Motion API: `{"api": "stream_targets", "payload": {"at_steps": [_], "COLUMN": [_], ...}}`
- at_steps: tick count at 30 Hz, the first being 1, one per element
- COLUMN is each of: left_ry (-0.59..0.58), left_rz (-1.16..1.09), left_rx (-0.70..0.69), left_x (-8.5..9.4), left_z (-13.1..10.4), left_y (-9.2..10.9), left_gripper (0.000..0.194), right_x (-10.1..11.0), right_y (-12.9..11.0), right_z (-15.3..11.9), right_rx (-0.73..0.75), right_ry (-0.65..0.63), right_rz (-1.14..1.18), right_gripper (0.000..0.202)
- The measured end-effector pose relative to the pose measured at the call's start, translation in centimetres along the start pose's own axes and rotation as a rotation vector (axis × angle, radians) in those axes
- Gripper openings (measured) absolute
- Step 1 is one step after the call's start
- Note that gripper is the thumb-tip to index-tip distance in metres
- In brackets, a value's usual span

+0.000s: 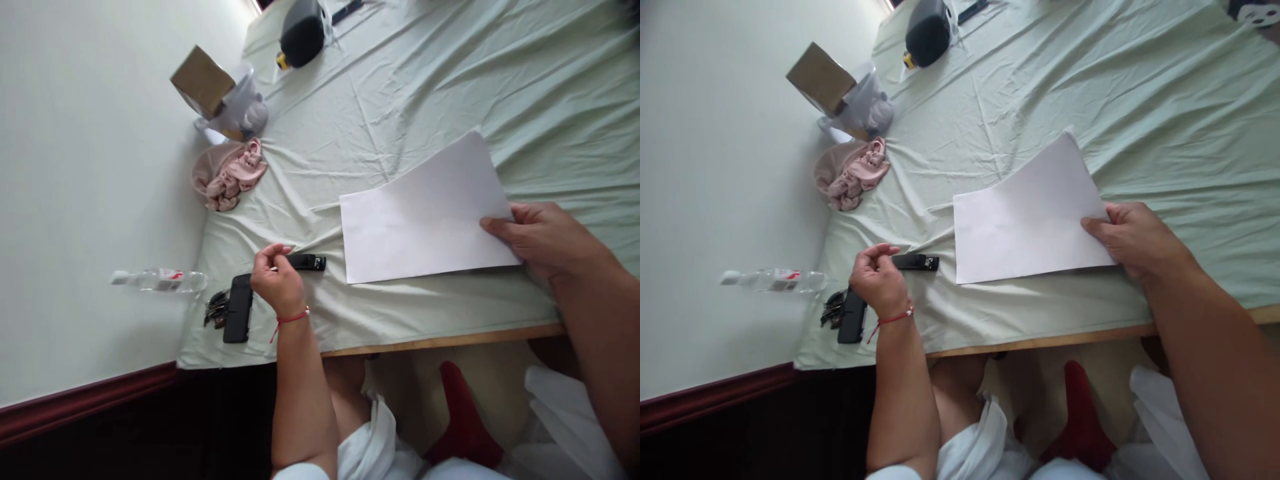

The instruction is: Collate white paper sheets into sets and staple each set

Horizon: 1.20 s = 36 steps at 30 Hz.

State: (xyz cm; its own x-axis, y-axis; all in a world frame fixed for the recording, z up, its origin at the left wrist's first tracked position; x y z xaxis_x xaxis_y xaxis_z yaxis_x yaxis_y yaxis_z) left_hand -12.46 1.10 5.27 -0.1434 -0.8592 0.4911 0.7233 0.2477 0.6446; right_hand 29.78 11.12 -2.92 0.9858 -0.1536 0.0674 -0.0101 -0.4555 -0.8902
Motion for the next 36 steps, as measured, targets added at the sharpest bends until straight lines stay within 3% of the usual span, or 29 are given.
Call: {"api": "stream_targets", "payload": {"at_steps": [2,4,8,12,18,31,36], "left_ry": [-0.092,-0.256,-0.470,-0.495,-0.590,-0.636,-0.596], "left_rz": [0.170,0.329,0.347,0.234,0.226,0.185,0.124], "left_rx": [-0.087,-0.113,-0.053,-0.090,-0.147,-0.185,-0.116], "left_x": [-0.1,-0.9,-2.9,-4.0,-5.0,-5.0,-4.6], "left_z": [0.7,0.7,-0.3,-1.3,-2.6,-3.0,-2.7], "left_y": [-0.6,-1.6,-3.0,-1.9,-0.2,0.2,-0.5], "left_gripper": [0.043,0.055,0.052,0.043,0.045,0.050,0.059], "right_x": [-0.1,-0.1,0.2,0.1,-0.4,-0.9,-1.0], "right_y": [-0.2,-0.3,-0.3,-0.4,-0.6,-0.6,-0.5], "right_z": [-0.3,-0.5,-0.5,-0.3,-0.3,-0.4,-0.3], "right_rx": [0.009,0.019,-0.003,-0.050,-0.059,-0.016,-0.016], "right_ry": [0.007,0.014,0.039,0.038,0.012,0.058,0.068], "right_rz": [-0.050,-0.089,-0.025,0.097,0.070,0.147,0.160], "right_gripper": [0.014,0.013,0.007,0.009,0.007,0.011,0.010]}}
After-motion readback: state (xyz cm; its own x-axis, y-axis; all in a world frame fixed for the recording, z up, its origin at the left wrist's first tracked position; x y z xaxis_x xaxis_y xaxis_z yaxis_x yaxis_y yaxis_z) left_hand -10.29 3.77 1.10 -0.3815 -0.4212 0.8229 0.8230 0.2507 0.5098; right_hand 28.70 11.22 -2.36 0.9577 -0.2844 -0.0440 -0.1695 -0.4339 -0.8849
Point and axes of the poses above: each hand's wrist, its own z-axis towards the middle knuckle, its own x-axis out of the back of the hand, y = z × x, the point moved 7 cm from there along z, towards the middle knuckle, and after that the axes turned 9 degrees about y, right-handed, at the moved point
